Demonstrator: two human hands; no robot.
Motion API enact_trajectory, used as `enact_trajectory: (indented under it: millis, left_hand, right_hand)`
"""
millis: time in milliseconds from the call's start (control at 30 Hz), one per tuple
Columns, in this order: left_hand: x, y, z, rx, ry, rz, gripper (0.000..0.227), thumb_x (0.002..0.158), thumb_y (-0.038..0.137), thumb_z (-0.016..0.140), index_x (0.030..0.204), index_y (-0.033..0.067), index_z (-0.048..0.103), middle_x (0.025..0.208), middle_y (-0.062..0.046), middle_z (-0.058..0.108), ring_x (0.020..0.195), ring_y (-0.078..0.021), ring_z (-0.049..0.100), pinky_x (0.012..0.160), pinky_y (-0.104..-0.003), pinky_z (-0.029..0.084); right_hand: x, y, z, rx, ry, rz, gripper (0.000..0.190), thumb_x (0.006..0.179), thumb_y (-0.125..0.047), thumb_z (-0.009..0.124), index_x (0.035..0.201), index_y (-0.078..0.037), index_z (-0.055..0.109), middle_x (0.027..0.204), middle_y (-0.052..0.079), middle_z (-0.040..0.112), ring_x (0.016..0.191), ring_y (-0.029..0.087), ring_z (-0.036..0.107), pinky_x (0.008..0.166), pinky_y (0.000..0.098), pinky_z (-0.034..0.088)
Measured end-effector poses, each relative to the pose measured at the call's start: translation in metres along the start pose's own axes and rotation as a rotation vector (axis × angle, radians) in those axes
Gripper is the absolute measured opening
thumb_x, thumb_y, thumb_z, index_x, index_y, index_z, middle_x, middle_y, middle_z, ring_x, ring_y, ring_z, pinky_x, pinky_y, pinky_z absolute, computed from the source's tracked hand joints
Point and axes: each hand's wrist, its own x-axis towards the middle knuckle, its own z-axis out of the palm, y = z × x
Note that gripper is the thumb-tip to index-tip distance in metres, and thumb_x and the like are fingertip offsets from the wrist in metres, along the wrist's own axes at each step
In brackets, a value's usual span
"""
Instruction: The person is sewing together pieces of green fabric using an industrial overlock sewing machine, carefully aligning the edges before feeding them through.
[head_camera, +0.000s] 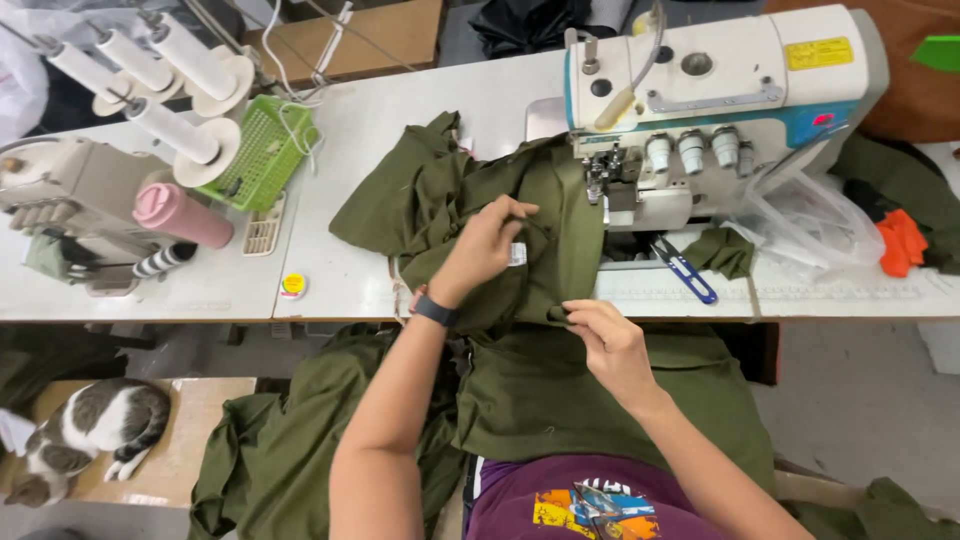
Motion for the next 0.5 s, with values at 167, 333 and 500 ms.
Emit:
enact_trajectory:
  millis: [167, 333, 500]
  left_hand:
    - [0.006, -0.010, 0.020, 0.205, -0.025, 0.099, 0.015, 0.098, -0.009, 0.055, 0.106, 0.0032, 0.056, 0.111, -0.018, 0.071, 0.114, -0.0381, 0.067, 0.104, -0.050, 0.050]
    - [0.012, -0.037, 0.020, 0.367, -0.092, 0.072, 0.016, 0.101, -0.008, 0.052, 0.109, 0.0054, 0.051, 0.119, -0.016, 0.068, 0.123, -0.0381, 0.062, 0.113, -0.058, 0.042]
    - [0.021, -0.036, 0.020, 0.385, -0.099, 0.045, 0.011, 0.101, -0.005, 0.053, 0.108, 0.0042, 0.052, 0.119, -0.015, 0.069, 0.125, -0.0361, 0.062, 0.116, -0.057, 0.039]
  right_hand:
    - [-0.012, 0.019, -0.001, -0.025, 0.021, -0.011, 0.012, 0.091, 0.010, 0.067, 0.093, -0.001, 0.073, 0.100, 0.013, 0.076, 0.091, 0.033, 0.074, 0.072, 0.0388, 0.063]
    - [-0.027, 0.027, 0.000, -0.021, 0.042, 0.086, 0.012, 0.091, 0.008, 0.068, 0.091, -0.002, 0.074, 0.097, 0.011, 0.077, 0.090, 0.032, 0.076, 0.072, 0.0381, 0.063]
    - [-0.026, 0.024, 0.002, -0.007, 0.059, 0.068, 0.011, 0.090, 0.007, 0.068, 0.088, -0.002, 0.074, 0.094, 0.011, 0.077, 0.087, 0.034, 0.075, 0.069, 0.0390, 0.063]
